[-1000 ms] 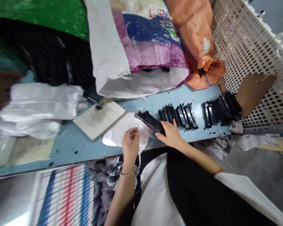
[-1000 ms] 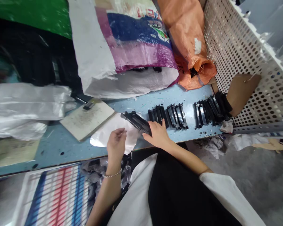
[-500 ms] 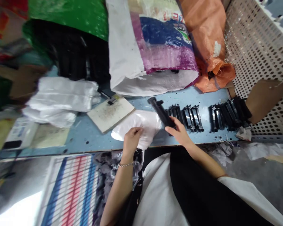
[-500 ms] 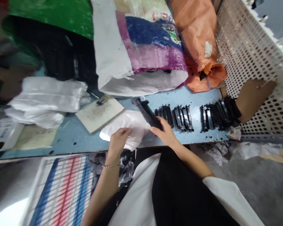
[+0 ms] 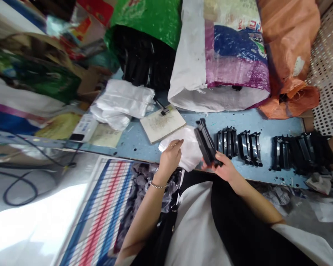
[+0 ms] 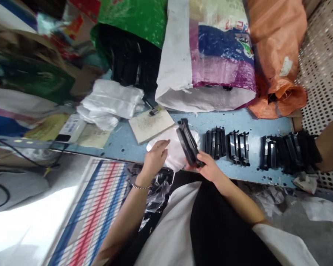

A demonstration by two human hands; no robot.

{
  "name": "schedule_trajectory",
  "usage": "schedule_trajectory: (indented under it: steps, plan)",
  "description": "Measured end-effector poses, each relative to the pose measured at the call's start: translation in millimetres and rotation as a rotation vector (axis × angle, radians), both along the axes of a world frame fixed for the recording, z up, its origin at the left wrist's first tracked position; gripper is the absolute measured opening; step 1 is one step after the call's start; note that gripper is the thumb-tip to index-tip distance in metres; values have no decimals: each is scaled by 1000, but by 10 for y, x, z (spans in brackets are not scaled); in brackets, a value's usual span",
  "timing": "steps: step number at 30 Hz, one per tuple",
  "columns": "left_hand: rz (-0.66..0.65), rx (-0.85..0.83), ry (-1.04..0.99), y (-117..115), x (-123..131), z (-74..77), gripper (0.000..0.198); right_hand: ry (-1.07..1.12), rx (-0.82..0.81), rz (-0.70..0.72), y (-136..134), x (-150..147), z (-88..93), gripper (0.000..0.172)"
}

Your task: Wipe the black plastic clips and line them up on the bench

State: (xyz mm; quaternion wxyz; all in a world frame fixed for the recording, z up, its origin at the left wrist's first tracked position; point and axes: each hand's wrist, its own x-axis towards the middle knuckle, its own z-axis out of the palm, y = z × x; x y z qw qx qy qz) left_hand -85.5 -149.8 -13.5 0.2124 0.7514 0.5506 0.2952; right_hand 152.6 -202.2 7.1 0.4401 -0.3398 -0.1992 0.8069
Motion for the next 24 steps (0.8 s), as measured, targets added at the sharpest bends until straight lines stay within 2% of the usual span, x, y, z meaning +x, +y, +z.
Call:
schedule_trajectory:
  steps: [2,4,7,11,12,13,16,18,19,21,24]
  plan:
    - [-29,32,-71,55,-2,-17,49,180,-178,222,-157,65,2,44]
    - [-39,70,-114,82,9,-34,55,296,-346,340,-218,36,-51,46]
    - [-50,123,-89,-11,72,-25,59,383,-475,325,-99,-83,-167,46]
    - [-211,182,-85,-341,243,1,53,399,-505,241,194,-180,-214,45]
    - [-212,182,-88,-415,270,-6,51,363,-493,213,235,-187,-201,43]
    - [-172,177,-88,-470,280,-21,48,311,-467,181,253,-191,-182,42]
    - [57,145,-57,-499,219,-83,42,147,-356,121,190,-202,-139,39]
    - [149,130,-25,-449,171,-106,50,94,-317,124,119,-225,-149,38]
    - [142,133,-13,-425,168,-105,57,86,-314,136,96,-242,-167,38]
    - [14,156,-13,-411,218,-79,67,63,-309,149,89,-284,-215,40]
    - [-319,163,-79,-479,372,-17,73,-158,-205,54,120,-336,-259,39]
